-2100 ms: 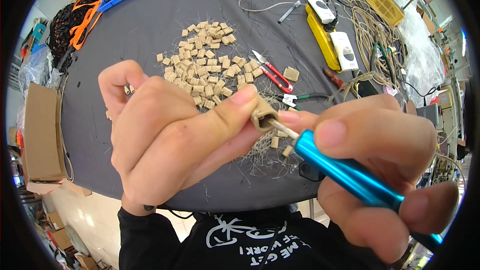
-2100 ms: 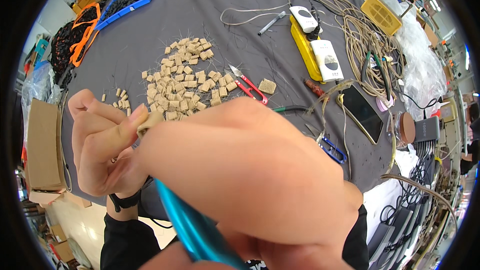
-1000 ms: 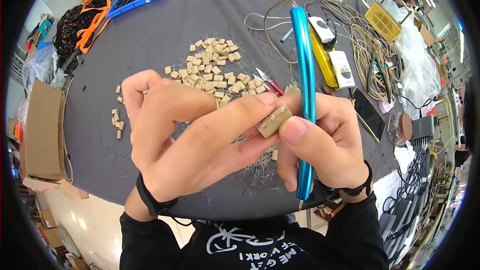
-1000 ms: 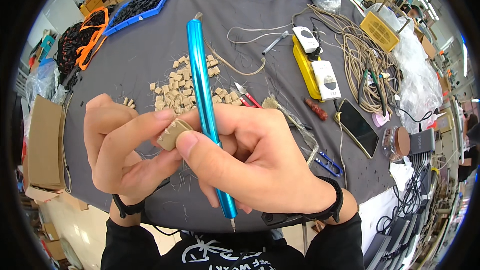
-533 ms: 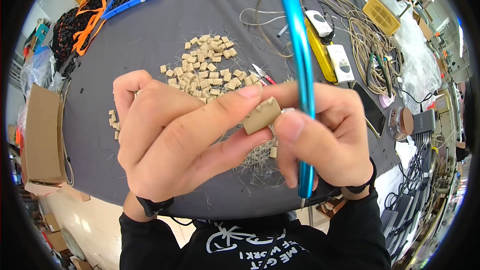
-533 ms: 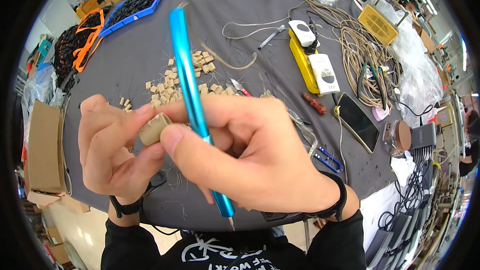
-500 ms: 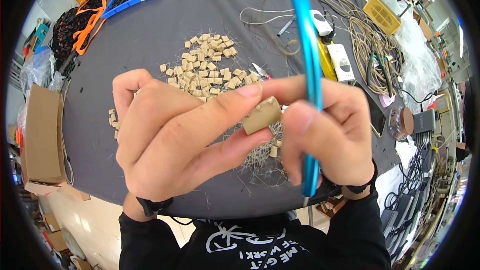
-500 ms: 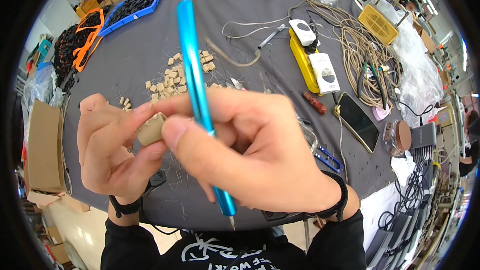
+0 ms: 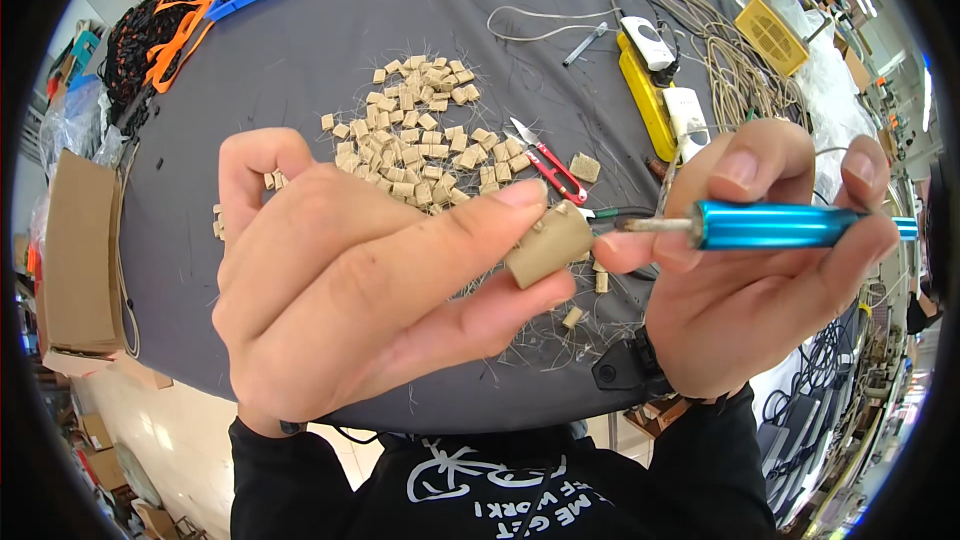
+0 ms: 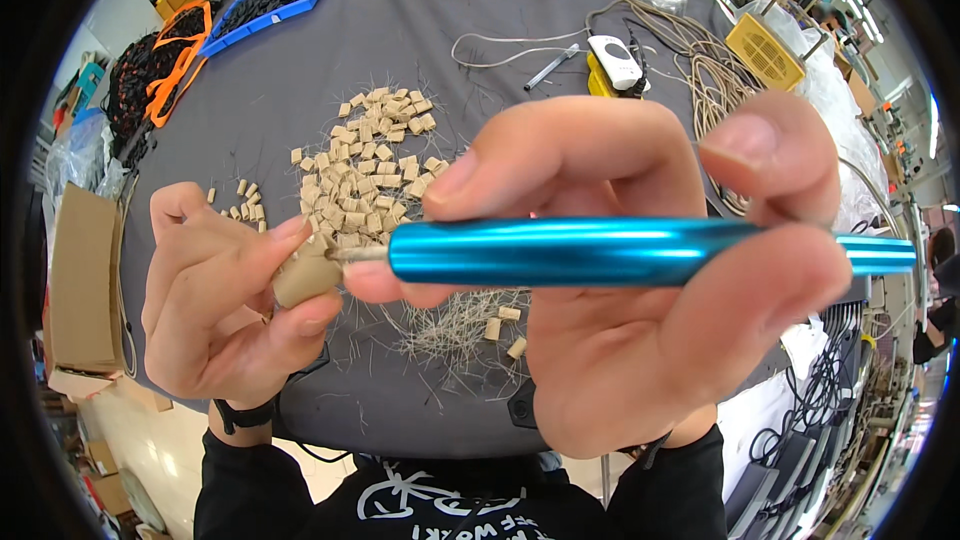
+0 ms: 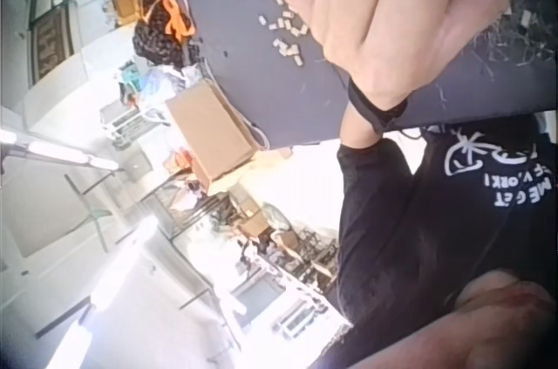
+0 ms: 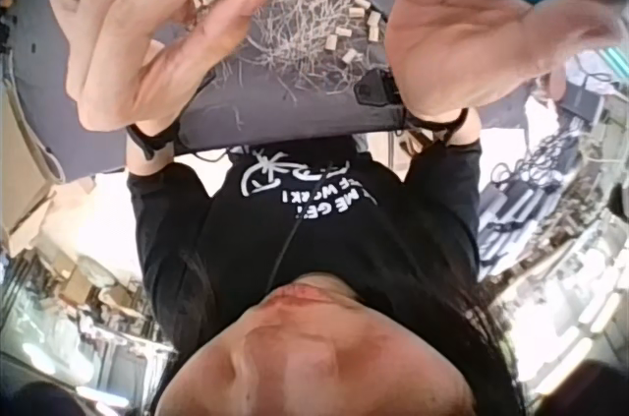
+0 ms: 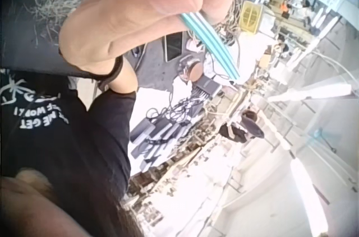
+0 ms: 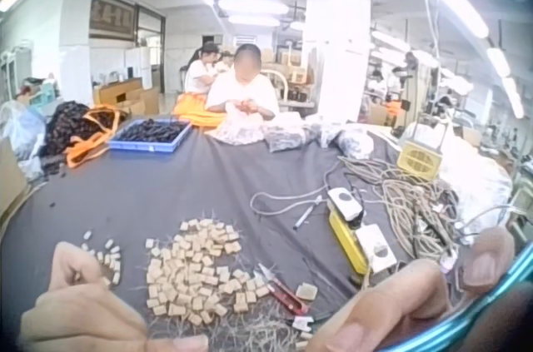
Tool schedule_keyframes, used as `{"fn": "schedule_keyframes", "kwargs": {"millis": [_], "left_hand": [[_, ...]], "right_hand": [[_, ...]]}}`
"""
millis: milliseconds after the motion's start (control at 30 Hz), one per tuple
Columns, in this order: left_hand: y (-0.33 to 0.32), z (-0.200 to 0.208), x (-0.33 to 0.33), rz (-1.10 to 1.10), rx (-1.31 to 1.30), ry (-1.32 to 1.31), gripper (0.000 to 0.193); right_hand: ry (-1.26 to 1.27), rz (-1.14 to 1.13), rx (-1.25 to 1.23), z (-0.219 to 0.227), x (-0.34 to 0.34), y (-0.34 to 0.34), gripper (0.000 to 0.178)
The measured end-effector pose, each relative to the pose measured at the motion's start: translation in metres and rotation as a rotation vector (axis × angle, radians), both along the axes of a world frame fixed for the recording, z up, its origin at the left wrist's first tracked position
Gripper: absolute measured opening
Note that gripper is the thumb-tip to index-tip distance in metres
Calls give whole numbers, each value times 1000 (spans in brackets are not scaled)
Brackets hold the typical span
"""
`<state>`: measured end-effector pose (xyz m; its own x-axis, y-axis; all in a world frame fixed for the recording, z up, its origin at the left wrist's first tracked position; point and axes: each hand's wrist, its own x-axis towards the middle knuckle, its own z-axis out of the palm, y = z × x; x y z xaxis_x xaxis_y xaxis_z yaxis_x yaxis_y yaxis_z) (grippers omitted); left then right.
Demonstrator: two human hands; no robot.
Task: The person uses a soldering iron to apply solder to small beige cylindrical components. They pick up a component from a pile on the table, hold it with their left hand, and apply the soldering iron with their right hand to the component's surface. The person repeats this process for multiple components throughout the clip.
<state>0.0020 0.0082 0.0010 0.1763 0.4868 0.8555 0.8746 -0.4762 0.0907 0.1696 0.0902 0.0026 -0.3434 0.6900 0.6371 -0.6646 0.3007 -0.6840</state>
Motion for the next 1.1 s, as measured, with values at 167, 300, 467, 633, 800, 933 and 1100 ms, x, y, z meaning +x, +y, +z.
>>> {"fn": "schedule_keyframes", "kwargs": {"millis": [167, 300, 467, 633, 800, 933, 1100], "left_hand": [[-2, 2, -2, 12, -5, 58, 35], [-2, -2, -2, 11, 34, 82, 37], [-4, 0, -2, -4, 1, 82, 38], [-3, 0, -4, -37, -16, 99, 41], [-2, 0, -4, -46, -7, 98, 41], [-3, -1, -4, -43, -15, 103, 41], [-2, 1, -3, -43, -17, 103, 41]], "right_hand": [[-27, -107, 14, 2, 0, -8, 31], [-32, -49, 74, -3, -1, -3, 32], [-47, -80, 129, -1, -1, -4, 32], [-64, -10, 271, -3, 1, 6, 32], [-67, -15, 268, -3, 1, 6, 31], [-67, -2, 265, -3, 1, 6, 30], [-67, -10, 261, -2, 2, 6, 30]]}}
